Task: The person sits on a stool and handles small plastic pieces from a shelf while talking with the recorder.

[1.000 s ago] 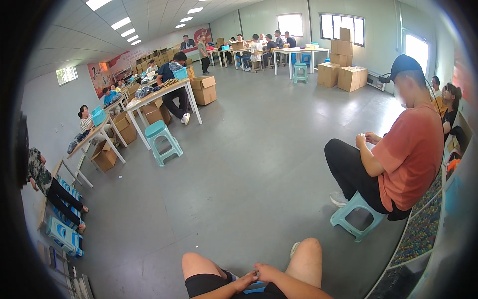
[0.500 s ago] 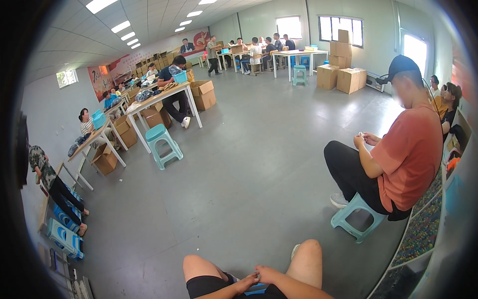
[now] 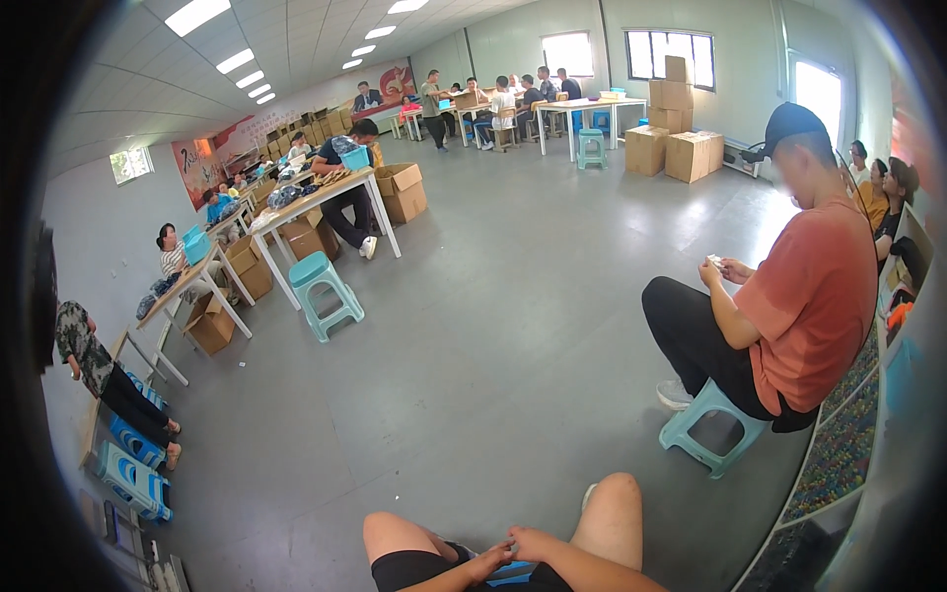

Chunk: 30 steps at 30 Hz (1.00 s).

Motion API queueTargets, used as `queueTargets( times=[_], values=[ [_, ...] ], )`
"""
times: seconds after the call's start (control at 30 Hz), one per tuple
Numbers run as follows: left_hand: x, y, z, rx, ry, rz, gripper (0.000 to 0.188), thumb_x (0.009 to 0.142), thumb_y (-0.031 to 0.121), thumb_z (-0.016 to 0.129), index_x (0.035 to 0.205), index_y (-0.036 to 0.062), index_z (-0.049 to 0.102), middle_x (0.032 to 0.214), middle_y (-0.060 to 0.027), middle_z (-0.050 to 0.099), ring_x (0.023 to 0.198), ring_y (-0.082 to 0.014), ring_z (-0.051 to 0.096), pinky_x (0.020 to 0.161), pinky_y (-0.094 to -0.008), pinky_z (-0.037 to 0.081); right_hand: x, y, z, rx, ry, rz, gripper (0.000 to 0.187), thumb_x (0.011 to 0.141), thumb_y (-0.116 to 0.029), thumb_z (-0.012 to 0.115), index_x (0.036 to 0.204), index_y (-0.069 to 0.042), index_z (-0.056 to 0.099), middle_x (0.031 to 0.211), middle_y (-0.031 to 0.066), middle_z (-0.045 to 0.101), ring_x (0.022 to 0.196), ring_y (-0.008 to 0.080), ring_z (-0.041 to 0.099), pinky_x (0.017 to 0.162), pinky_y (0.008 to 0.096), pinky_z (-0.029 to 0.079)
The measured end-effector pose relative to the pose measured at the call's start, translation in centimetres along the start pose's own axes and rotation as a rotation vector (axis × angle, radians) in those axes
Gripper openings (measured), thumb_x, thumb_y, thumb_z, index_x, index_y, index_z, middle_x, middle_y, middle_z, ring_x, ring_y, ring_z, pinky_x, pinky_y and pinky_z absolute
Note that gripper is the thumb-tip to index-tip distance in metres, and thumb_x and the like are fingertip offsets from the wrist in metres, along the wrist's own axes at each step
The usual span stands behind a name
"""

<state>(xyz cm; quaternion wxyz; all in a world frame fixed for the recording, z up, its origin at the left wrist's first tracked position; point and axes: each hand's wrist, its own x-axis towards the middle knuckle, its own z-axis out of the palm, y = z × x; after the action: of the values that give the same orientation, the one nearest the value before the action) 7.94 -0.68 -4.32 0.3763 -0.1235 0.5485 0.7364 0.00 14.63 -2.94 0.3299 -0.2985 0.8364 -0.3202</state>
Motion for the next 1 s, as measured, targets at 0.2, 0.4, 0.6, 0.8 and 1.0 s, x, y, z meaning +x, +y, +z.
queueTargets(
  times=[0.2, 0.4, 0.6, 0.8, 1.0],
  values=[
    [0.4, -1.5, -1.3, -0.058, 0.041, -0.030, 0.070, 0.081, 0.039, 0.048, 0.133, 0.0047, 0.017, 0.128, -0.0107, 0.032, 0.116, -0.0207, 0.033, 0.098, -0.0320, 0.024, 0.2, -1.0, -0.4, -0.043, -0.118, 0.039, 0.048, 0.066, -0.031, 0.065, 0.105, -0.008, 0.049, 0.096, 0.0126, 0.058, 0.088, 0.0274, 0.056, 0.072, 0.0350, 0.046],
    [1.3, -2.9, -2.1, -0.087, 0.021, 0.021, 0.068, 0.082, 0.038, 0.047, 0.133, 0.0048, 0.018, 0.128, -0.0097, 0.032, 0.116, -0.0193, 0.033, 0.098, -0.0313, 0.024, 0.3, -0.2, 0.2, -0.037, -0.109, -0.005, 0.044, 0.067, -0.034, 0.065, 0.100, -0.008, 0.052, 0.091, 0.0105, 0.060, 0.081, 0.0264, 0.058, 0.068, 0.0337, 0.047],
    [1.2, -2.4, -1.8, -0.079, 0.009, -0.007, 0.067, 0.082, 0.037, 0.047, 0.133, 0.0049, 0.017, 0.126, -0.0081, 0.033, 0.112, -0.0181, 0.036, 0.096, -0.0304, 0.026, -0.2, -1.0, -0.6, -0.031, -0.127, 0.014, 0.045, 0.067, -0.033, 0.066, 0.101, -0.008, 0.052, 0.090, 0.0101, 0.060, 0.077, 0.0251, 0.059, 0.065, 0.0335, 0.047],
    [1.9, -3.6, -2.9, 0.064, 0.082, -0.068, 0.053, 0.082, 0.034, 0.048, 0.125, 0.0035, 0.036, 0.110, -0.0061, 0.048, 0.097, -0.0145, 0.045, 0.087, -0.0272, 0.035, -0.2, -1.6, -0.8, 0.004, -0.174, 0.054, 0.044, 0.064, -0.026, 0.066, 0.101, -0.007, 0.052, 0.088, 0.0102, 0.061, 0.077, 0.0243, 0.059, 0.064, 0.0333, 0.047],
    [1.4, -2.2, -1.9, 0.220, 0.106, -0.156, 0.038, 0.083, 0.030, 0.047, 0.108, 0.0014, 0.053, 0.104, -0.0059, 0.054, 0.084, -0.0141, 0.052, 0.075, -0.0257, 0.043, 0.2, 0.8, 0.7, 0.016, -0.090, -0.035, 0.039, 0.062, -0.024, 0.066, 0.094, -0.005, 0.054, 0.074, 0.0116, 0.060, 0.069, 0.0262, 0.058, 0.060, 0.0359, 0.046]
  ],
)
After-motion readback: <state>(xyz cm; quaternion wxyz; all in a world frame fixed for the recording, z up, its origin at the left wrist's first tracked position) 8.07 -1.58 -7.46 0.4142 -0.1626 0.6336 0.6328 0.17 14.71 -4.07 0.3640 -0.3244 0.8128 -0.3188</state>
